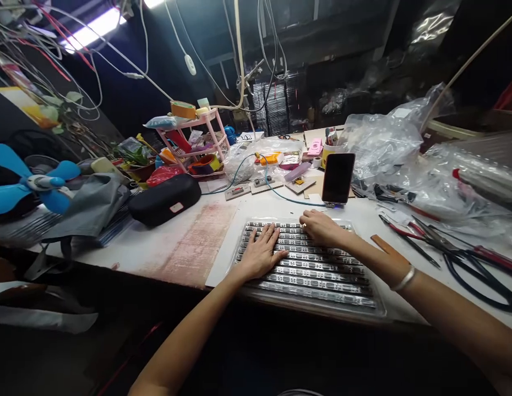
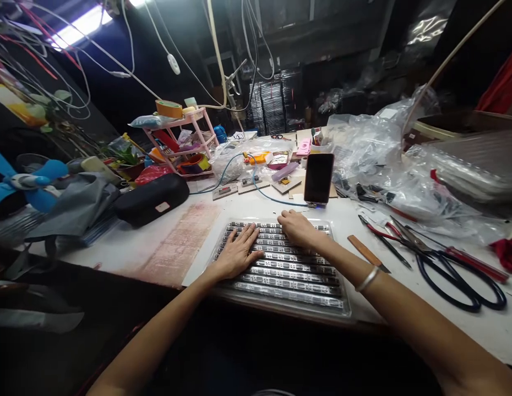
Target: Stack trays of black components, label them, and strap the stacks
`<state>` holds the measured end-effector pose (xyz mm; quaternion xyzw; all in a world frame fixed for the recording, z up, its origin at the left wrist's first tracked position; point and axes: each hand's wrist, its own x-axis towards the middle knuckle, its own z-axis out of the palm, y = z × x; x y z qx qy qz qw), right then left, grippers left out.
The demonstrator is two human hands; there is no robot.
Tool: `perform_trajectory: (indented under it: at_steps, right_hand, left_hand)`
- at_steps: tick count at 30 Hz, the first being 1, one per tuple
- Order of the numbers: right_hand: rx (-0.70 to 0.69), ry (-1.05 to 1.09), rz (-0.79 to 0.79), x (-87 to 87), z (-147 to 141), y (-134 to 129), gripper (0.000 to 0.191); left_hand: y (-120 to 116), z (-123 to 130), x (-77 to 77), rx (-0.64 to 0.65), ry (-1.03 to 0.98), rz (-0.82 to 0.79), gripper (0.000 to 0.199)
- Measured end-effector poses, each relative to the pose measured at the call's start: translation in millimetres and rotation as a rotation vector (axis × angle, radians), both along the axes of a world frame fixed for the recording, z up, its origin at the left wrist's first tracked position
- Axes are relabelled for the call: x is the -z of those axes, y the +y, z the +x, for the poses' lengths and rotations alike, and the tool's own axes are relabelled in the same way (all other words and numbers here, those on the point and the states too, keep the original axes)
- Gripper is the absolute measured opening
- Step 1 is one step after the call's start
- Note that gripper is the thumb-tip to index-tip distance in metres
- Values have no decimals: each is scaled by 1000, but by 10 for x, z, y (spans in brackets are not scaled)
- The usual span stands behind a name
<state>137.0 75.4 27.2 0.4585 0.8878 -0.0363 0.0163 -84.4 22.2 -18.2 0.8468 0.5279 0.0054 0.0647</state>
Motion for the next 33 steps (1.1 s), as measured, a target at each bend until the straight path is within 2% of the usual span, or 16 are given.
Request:
perform_trajectory:
  at_steps: [2,4,7,9,11,13,15,17,19,21,26,29,33]
  right_hand:
    - [-19,-9,-19,36,-103,167,24]
    - [-21,-22,-27,88,-221,228,28]
    - [7,-32,-11,133,-384,196,32]
    - [23,-22,4,125,-375,127,33]
    - [37,5,16,112,-177,4,31]
    - [93,42,48,135,207,-211,31]
    - [232,106,117,225,658,-529,38]
    - [454,309,181,367,994,-887,42]
    - [554,445,157,509,1096,-1173,44]
    - [605,471,149,598,975,-1301,46]
    - [679,352,228,598,518,-1108,50]
    - [723,321,212,607,536,-983,51]
    - [745,352,153,658,686,-908,59]
  left_hand:
    - [-2,-11,16,14,-17,12,75]
    - [-5,5,35,22,-45,19,74]
    - [17,49,29,11,-97,14,74]
    - [43,20,-3,17,-135,-29,72]
    - [36,-122,-34,31,-183,-105,65]
    - [-35,-379,-32,-20,-247,-159,58]
    - [-158,-683,18,-173,-343,-157,55]
    - [-288,-930,96,-273,-493,-151,58]
    - [-373,-1044,167,-324,-622,-139,57]
    - [-388,-1029,210,-355,-690,-117,53]
    - [-247,-883,241,-453,-771,-52,49]
    - [-225,-908,238,-472,-823,-26,48]
    - [-265,-975,219,-400,-806,-81,47]
